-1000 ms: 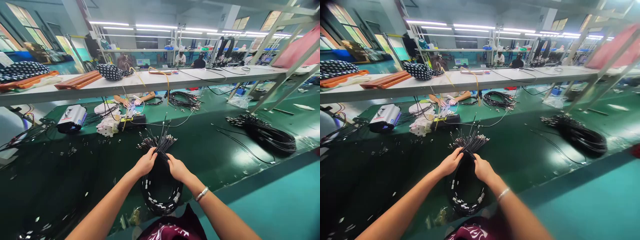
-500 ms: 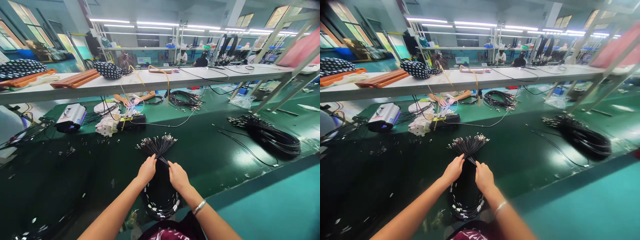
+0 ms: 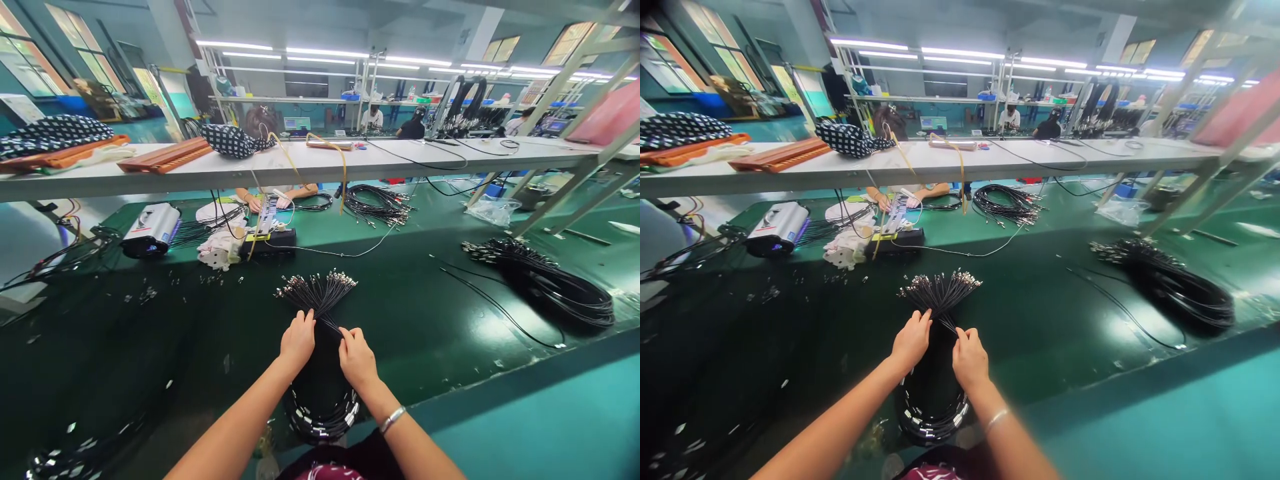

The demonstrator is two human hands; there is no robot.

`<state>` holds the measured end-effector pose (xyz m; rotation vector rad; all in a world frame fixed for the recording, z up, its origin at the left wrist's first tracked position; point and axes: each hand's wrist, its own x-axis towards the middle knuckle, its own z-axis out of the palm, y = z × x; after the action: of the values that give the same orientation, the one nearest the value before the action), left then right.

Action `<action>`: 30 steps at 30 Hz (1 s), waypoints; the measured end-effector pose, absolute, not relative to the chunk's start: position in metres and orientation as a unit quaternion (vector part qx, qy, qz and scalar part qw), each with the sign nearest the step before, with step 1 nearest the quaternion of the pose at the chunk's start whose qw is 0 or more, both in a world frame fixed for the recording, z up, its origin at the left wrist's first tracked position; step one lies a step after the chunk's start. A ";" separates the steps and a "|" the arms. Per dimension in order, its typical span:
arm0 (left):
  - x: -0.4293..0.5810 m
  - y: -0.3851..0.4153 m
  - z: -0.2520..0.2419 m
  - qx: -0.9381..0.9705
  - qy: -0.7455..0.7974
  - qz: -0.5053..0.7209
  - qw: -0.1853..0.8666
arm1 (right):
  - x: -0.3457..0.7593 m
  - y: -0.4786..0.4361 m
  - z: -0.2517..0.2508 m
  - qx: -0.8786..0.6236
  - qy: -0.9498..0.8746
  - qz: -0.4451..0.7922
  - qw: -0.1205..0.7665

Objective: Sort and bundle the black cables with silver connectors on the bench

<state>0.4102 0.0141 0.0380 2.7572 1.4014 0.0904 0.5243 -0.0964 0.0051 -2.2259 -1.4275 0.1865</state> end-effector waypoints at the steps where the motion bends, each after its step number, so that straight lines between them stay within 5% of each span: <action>1: 0.410 0.014 0.038 0.889 0.455 0.032 0.034 | 0.525 -0.095 0.007 -0.816 -0.518 0.072 0.248; 8: 0.406 0.016 0.035 0.874 0.473 0.069 0.091 | 0.532 -0.071 0.026 -0.799 -0.543 0.123 0.227; 14: 0.404 0.015 0.039 0.868 0.472 0.108 0.112 | 0.536 -0.077 0.018 -0.773 -0.529 0.120 0.328; 30: 0.407 0.013 0.036 0.886 0.455 0.068 0.058 | 0.537 -0.081 0.009 -0.800 -0.541 0.073 0.249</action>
<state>0.4066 0.0126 0.0363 2.6862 1.3787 0.2061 0.5367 -0.0808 0.0087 -2.1790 -1.4736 0.1990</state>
